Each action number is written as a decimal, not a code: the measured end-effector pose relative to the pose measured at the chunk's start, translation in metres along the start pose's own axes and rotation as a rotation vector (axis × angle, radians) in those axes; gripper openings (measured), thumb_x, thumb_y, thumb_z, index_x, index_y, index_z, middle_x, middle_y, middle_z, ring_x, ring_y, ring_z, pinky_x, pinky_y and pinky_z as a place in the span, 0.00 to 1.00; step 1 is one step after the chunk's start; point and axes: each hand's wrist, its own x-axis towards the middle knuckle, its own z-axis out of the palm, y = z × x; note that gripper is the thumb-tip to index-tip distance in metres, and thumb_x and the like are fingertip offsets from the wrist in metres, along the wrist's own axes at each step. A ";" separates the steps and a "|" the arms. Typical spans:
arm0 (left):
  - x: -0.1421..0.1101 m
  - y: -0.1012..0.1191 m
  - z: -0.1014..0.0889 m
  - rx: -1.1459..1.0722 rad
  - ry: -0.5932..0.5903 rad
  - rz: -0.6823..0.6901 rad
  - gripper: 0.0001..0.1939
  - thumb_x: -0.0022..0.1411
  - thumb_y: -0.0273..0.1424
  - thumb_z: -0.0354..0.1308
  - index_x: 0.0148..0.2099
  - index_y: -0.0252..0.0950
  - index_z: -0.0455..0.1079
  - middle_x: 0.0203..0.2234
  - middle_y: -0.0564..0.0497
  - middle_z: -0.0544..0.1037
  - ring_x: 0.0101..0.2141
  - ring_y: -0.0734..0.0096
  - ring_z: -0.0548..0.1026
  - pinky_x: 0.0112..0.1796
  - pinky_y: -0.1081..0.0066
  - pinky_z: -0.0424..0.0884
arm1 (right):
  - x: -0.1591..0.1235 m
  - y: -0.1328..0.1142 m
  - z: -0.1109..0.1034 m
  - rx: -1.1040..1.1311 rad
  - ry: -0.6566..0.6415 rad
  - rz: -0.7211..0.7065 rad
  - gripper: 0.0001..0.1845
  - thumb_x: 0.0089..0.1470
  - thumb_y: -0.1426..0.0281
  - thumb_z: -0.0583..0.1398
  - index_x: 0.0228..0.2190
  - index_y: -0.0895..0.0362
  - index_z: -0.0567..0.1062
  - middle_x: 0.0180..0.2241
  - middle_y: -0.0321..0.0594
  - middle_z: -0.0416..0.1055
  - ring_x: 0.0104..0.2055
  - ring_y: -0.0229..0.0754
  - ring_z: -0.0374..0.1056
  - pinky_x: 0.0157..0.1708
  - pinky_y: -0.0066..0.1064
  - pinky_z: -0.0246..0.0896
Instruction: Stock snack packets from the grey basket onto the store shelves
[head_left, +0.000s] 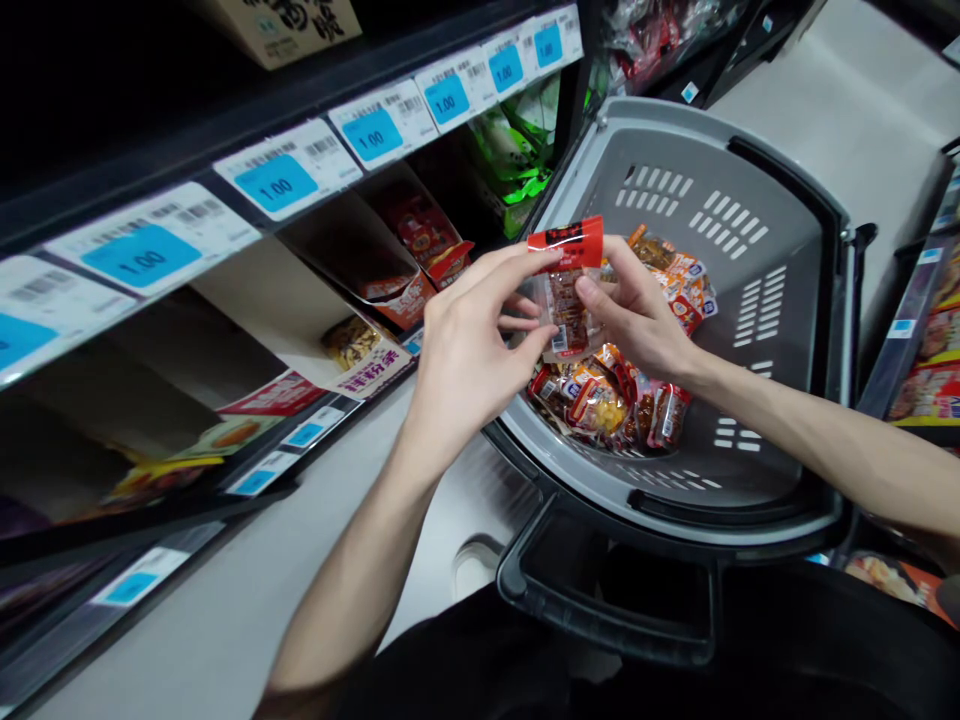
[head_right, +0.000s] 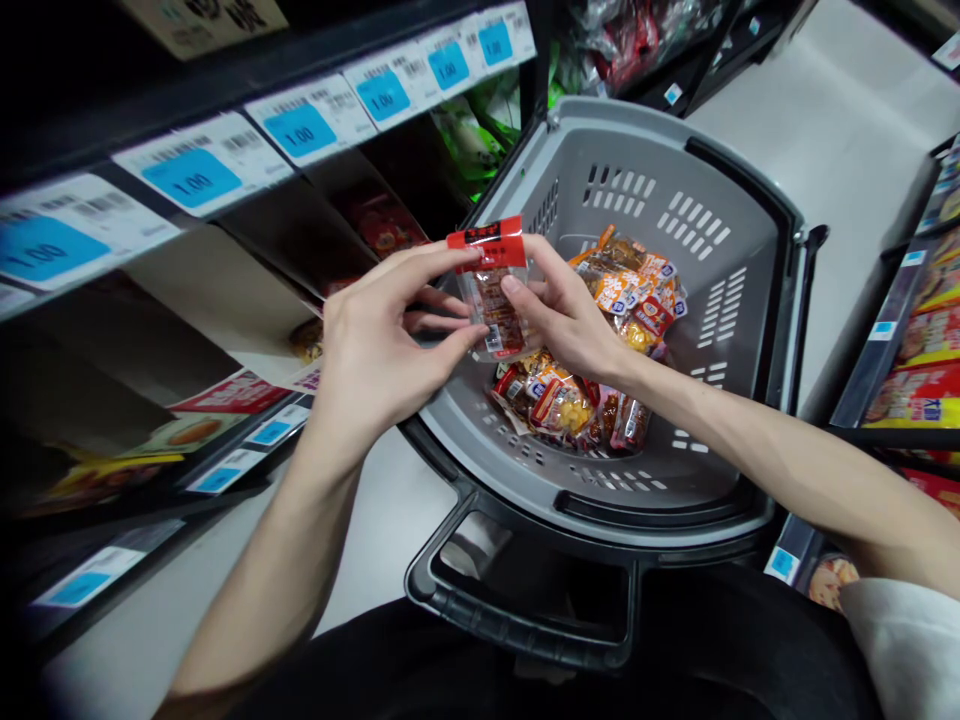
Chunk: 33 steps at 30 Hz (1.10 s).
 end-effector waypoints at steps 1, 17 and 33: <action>0.000 0.000 0.000 0.011 0.001 -0.001 0.35 0.56 0.14 0.66 0.64 0.40 0.75 0.61 0.47 0.78 0.37 0.76 0.83 0.38 0.77 0.86 | 0.000 0.000 0.000 -0.003 0.002 -0.009 0.29 0.65 0.49 0.66 0.60 0.47 0.68 0.44 0.34 0.80 0.38 0.40 0.79 0.35 0.32 0.81; -0.001 -0.004 0.001 0.019 -0.010 -0.046 0.40 0.62 0.24 0.64 0.73 0.53 0.63 0.62 0.47 0.78 0.38 0.63 0.86 0.38 0.65 0.87 | 0.001 0.000 0.001 0.001 0.016 -0.024 0.29 0.64 0.50 0.66 0.60 0.48 0.69 0.41 0.34 0.81 0.33 0.39 0.79 0.31 0.30 0.79; -0.002 -0.006 0.002 0.004 0.006 -0.045 0.40 0.62 0.27 0.66 0.73 0.55 0.63 0.61 0.47 0.79 0.37 0.63 0.86 0.36 0.65 0.87 | 0.002 0.000 0.002 -0.008 -0.018 -0.053 0.31 0.65 0.49 0.65 0.62 0.48 0.67 0.47 0.36 0.80 0.39 0.41 0.80 0.32 0.31 0.81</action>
